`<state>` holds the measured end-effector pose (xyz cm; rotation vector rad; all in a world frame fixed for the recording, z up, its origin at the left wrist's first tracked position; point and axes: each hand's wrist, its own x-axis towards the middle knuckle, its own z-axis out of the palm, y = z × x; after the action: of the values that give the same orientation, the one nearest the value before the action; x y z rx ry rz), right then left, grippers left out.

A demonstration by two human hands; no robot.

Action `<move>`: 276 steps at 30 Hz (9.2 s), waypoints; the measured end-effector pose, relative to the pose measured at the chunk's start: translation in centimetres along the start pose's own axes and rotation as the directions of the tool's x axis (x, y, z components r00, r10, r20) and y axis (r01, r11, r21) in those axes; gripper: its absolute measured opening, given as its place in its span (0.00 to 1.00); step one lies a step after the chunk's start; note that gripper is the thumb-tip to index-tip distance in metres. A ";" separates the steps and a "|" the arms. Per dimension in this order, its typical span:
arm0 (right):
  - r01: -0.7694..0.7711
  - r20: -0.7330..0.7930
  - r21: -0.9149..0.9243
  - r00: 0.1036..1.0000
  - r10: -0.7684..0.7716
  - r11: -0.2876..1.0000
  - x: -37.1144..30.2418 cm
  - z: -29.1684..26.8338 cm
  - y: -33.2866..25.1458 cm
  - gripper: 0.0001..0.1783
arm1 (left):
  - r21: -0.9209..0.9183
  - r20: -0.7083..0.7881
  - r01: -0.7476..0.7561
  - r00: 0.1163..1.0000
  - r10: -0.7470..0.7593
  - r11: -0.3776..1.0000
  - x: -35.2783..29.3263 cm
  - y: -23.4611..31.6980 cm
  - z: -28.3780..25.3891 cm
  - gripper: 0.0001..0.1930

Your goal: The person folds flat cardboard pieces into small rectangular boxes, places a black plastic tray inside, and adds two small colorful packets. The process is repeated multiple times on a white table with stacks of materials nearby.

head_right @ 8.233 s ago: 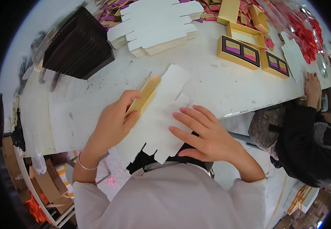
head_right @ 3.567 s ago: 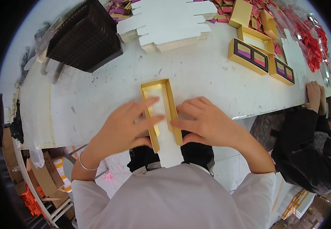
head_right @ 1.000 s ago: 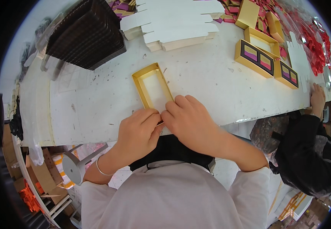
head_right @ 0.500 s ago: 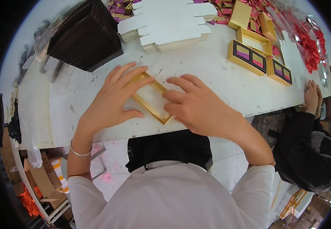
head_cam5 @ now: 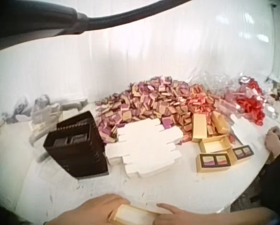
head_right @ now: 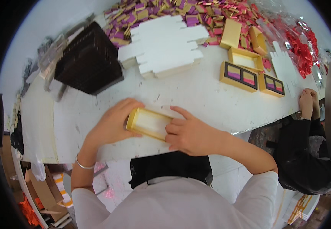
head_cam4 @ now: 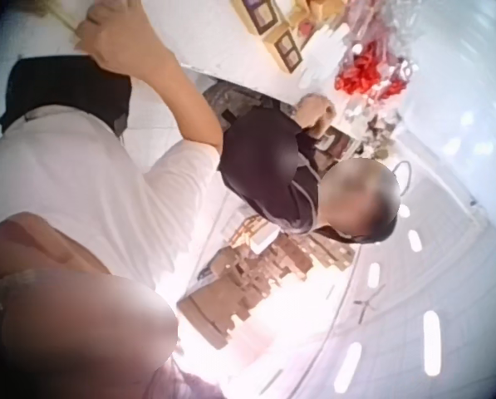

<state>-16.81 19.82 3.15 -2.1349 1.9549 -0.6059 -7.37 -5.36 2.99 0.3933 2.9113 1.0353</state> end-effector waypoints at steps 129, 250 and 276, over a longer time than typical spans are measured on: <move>-0.291 -0.107 -0.005 0.951 0.289 0.957 -3.0 -7.0 1.7 0.29 | -0.038 -0.086 -0.035 0.996 0.031 0.999 2.8 3.3 1.6 0.49; -0.622 -0.753 -0.063 0.543 0.371 0.781 0.6 -8.6 16.0 0.07 | 0.056 -0.178 -0.022 0.984 0.032 0.998 2.3 0.7 3.5 0.36; -0.848 -0.701 0.096 0.314 0.640 0.521 1.0 -12.1 27.8 0.13 | 0.074 -0.235 -0.099 0.965 0.114 0.992 2.3 0.5 3.6 0.36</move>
<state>-47.08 17.19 3.07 -0.7312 3.2617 -0.9796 -9.06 -2.20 0.64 0.4623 3.1736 1.0781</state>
